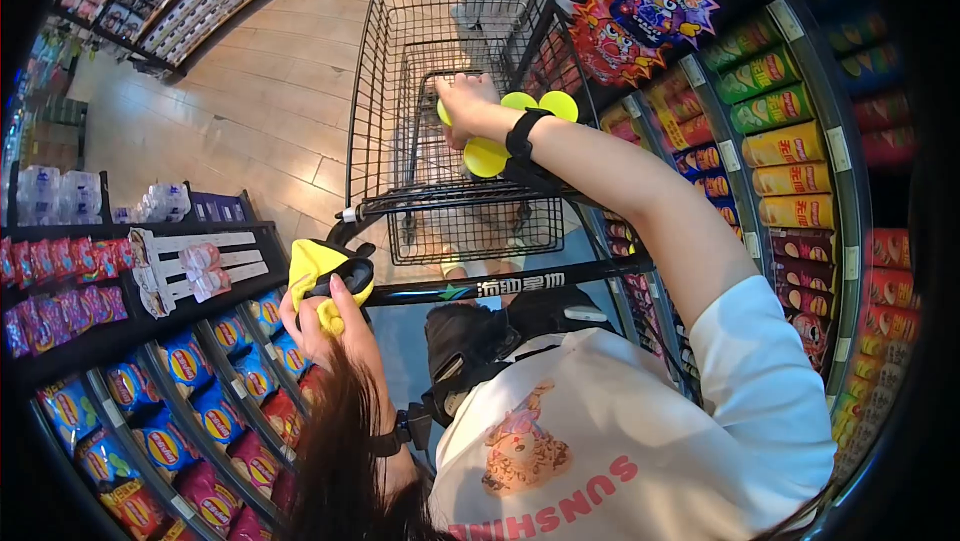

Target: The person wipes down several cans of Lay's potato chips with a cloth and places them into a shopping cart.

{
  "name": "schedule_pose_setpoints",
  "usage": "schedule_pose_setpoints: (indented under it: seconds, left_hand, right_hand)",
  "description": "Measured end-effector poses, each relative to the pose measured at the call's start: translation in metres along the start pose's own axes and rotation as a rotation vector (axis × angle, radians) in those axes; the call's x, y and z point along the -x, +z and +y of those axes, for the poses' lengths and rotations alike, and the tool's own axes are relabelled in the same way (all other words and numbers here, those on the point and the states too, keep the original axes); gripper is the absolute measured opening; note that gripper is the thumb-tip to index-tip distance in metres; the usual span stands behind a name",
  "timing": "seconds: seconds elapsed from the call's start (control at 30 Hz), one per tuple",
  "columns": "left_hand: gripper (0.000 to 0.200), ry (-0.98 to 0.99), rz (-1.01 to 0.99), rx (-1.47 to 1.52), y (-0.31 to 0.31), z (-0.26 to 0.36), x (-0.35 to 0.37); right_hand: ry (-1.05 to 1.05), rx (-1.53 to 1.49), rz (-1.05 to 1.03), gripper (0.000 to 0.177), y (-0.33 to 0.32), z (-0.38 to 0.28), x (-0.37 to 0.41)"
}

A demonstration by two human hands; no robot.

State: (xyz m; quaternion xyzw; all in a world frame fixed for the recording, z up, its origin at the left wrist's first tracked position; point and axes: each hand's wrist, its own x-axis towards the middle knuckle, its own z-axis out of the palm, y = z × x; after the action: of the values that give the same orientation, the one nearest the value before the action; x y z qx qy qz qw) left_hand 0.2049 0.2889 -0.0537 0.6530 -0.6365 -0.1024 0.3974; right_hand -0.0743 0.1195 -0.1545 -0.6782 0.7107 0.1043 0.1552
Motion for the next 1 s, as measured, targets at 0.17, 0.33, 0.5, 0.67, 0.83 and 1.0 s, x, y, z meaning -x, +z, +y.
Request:
schedule_pose_setpoints:
  seconds: [0.17,0.33,0.5,0.67,0.83,1.0]
  left_hand:
    - [0.020,0.045,0.012,0.015,0.003,0.006,-0.001]
    - [0.017,0.019,-0.057,0.069,0.006,0.016,-0.006]
    - [0.016,-0.018,-0.074,0.093,0.009,0.016,-0.005]
    - [0.016,0.023,-0.039,0.066,0.007,0.017,-0.007]
    - [0.012,0.055,-0.016,0.092,0.009,0.014,-0.008]
    - [0.018,0.012,-0.038,0.204,0.011,0.013,-0.009]
  right_hand:
    - [-0.018,0.012,-0.042,0.073,0.009,0.008,0.002]
    - [-0.036,0.006,-0.056,0.073,0.011,0.014,0.002]
    - [-0.397,0.108,0.325,0.052,0.005,0.020,0.018]
    - [-0.840,0.459,0.261,0.023,0.014,0.030,0.052]
    - [-0.978,0.613,0.344,0.026,0.035,0.035,0.052]
    - [-0.953,0.597,0.286,0.035,0.035,0.033,0.052]
